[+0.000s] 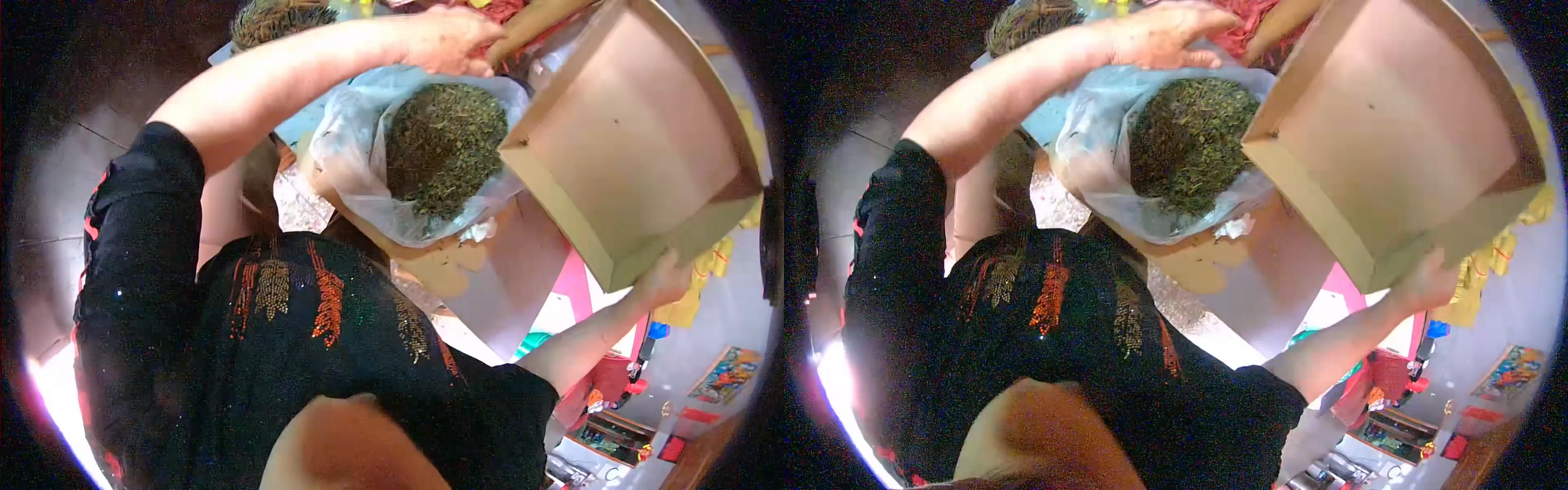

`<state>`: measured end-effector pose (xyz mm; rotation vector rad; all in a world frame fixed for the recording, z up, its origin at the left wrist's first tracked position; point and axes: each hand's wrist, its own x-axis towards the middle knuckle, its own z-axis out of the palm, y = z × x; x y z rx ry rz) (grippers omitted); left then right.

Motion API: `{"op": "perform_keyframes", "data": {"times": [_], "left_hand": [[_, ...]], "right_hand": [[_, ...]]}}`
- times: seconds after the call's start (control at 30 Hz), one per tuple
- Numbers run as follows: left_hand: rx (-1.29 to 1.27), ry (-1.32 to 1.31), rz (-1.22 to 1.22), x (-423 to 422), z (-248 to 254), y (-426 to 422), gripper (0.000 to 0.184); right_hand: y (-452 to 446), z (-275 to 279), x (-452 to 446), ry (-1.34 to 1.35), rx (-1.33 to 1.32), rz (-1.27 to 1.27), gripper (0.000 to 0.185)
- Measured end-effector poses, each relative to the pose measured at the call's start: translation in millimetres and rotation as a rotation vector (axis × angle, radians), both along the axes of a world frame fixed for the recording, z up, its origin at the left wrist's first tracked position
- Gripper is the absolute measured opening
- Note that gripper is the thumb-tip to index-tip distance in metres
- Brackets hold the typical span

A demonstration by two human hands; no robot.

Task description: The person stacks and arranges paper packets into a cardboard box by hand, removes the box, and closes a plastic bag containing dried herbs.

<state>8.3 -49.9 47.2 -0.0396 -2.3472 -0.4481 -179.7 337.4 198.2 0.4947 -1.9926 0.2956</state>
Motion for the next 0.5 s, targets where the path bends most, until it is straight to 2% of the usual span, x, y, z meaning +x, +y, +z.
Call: {"op": "perform_keyframes", "data": {"times": [0.03, 0.07, 0.13, 0.17, 0.23, 0.27, 0.33, 0.37, 0.4, 0.47, 0.5], "left_hand": [[0.164, -0.217, -0.028, 6, 9, 8, 0.061], [0.278, -0.24, -0.066, 2, 8, 10, 0.06], [0.404, -0.274, -0.034, -2, 12, 16, 0.064], [0.401, -0.267, -0.034, -8, 11, 18, 0.064], [0.657, -0.153, -0.076, -23, 11, 19, 0.077], [0.657, -0.154, -0.078, -29, 15, 18, 0.077], [0.872, -0.052, -0.313, -41, 18, 19, 0.061], [1.002, -0.246, -0.317, -40, 25, 17, 0.074], [1.004, -0.257, -0.322, -45, 23, 13, 0.074], [1.291, -0.045, -0.575, -55, 16, 8, 0.038], [1.237, -0.108, -0.507, -12, 47, 22, 0.032]], "right_hand": [[-17, 0, 11, 0.06, -0.05, 0.108, 0.033], [-36, -1, 22, 0.074, -0.059, 0.11, 0.033], [-64, 0, 44, 0.13, -0.125, 0.211, 0.021], [-71, 0, 45, 0.274, -0.062, 0.184, 0.018], [-82, 2, 47, 0.325, -0.075, 0.211, 0.017], [-86, 2, 47, 0.368, -0.083, 0.235, 0.017], [-88, 2, 47, 0.432, -0.058, 0.314, 0.016], [-88, 2, 46, 0.504, -0.025, 0.313, 0.016], [-88, 3, 47, 0.575, 0.009, 0.311, 0.017], [-86, 2, 59, 0.568, -0.017, 0.283, 0.019], [-86, 4, 70, 0.647, 0.009, 0.254, 0.021]]}}
